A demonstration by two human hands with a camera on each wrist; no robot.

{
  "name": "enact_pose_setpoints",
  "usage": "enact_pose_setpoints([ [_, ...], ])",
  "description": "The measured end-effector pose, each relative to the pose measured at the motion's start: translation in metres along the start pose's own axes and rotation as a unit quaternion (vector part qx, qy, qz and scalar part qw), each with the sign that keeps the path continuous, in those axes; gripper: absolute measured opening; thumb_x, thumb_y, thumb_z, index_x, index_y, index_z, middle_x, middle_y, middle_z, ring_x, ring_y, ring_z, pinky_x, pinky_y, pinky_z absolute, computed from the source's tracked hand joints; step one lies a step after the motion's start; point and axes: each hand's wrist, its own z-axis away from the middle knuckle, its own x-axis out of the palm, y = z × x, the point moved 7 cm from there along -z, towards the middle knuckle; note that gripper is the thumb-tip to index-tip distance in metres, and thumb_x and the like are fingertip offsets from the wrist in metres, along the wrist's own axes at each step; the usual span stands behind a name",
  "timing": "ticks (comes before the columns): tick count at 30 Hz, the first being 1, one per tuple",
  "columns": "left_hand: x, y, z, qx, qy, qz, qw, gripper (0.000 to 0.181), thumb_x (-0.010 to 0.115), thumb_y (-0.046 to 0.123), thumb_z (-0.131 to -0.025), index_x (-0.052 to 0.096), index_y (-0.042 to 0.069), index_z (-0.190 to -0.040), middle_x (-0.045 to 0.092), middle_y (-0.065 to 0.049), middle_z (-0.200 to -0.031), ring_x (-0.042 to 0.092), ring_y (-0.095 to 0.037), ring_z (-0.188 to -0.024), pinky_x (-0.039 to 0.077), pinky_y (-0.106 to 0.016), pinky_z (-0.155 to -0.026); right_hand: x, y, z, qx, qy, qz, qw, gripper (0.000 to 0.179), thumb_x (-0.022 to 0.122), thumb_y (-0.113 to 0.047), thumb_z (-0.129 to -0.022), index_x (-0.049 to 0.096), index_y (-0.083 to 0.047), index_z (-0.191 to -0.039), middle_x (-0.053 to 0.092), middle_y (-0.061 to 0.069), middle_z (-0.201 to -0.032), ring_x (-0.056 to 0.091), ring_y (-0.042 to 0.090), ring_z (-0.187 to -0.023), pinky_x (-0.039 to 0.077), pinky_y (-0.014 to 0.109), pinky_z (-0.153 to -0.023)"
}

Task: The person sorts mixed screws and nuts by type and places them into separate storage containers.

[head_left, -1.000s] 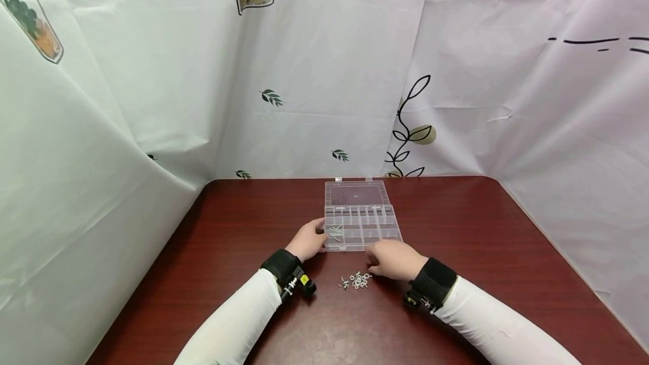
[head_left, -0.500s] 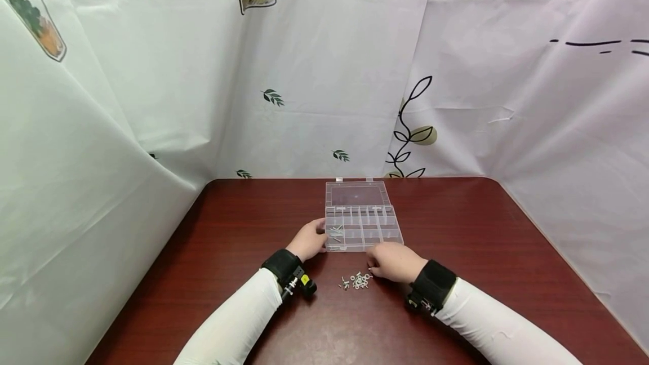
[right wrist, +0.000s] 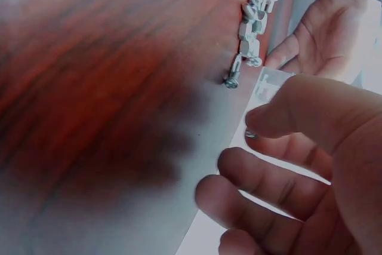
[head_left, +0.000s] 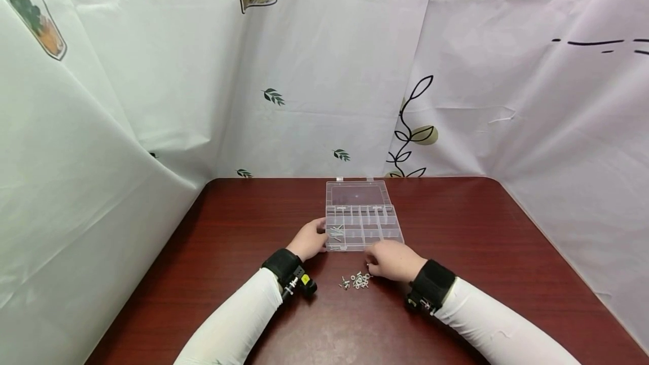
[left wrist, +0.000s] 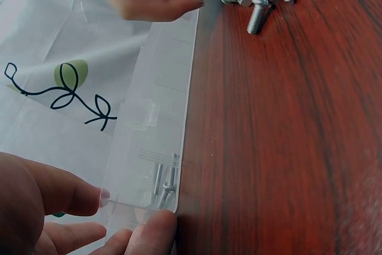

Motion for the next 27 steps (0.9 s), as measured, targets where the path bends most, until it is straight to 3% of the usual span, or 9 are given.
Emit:
enact_pose_setpoints([
  [6, 0.000, 0.001, 0.001, 0.002, 0.000, 0.001, 1.0000, 0.057, 0.054, 0.001, -0.093, 0.040, -0.003, -0.148, 0.057, -0.022, -0.129, 0.066, -0.023, -0.090, 0.061, -0.032, -0.066, -0.012, 0.005, -0.011, 0.035, 0.029, -0.027, 0.9986, 0.020, 0.068, -0.014, -0.080, 0.051, -0.023, -0.073, 0.045, -0.013, -0.061, 0.042, 0.006, -0.055, 0.036, 0.024, -0.050],
  [12, -0.001, 0.002, 0.004, -0.003, -0.001, -0.007, 1.0000, 0.056, 0.054, 0.002, -0.095, 0.039, -0.002, -0.149, 0.056, -0.022, -0.131, 0.066, -0.022, -0.090, 0.060, -0.031, -0.067, -0.026, 0.020, -0.033, 0.095, 0.069, -0.038, 0.9923, 0.016, 0.067, -0.013, -0.081, 0.055, -0.020, -0.074, 0.049, -0.009, -0.063, 0.044, 0.010, -0.056, 0.037, 0.026, -0.051],
  [18, -0.002, 0.004, 0.006, -0.001, -0.002, -0.006, 1.0000, 0.056, 0.054, 0.001, -0.095, 0.040, -0.003, -0.149, 0.056, -0.022, -0.130, 0.066, -0.022, -0.088, 0.060, -0.032, -0.066, -0.029, 0.032, -0.057, 0.144, 0.058, -0.041, 0.9871, 0.013, 0.066, -0.014, -0.085, 0.058, -0.016, -0.076, 0.053, -0.004, -0.064, 0.046, 0.013, -0.057, 0.038, 0.028, -0.052],
  [27, -0.003, 0.002, 0.002, 0.001, -0.004, 0.000, 1.0000, 0.055, 0.054, 0.002, -0.095, 0.040, -0.002, -0.149, 0.057, -0.021, -0.129, 0.065, -0.021, -0.087, 0.060, -0.031, -0.065, -0.018, 0.041, -0.078, 0.165, 0.010, -0.038, 0.9856, 0.018, 0.066, -0.012, -0.089, 0.059, -0.014, -0.072, 0.056, -0.002, -0.067, 0.050, 0.016, -0.059, 0.041, 0.029, -0.054],
])
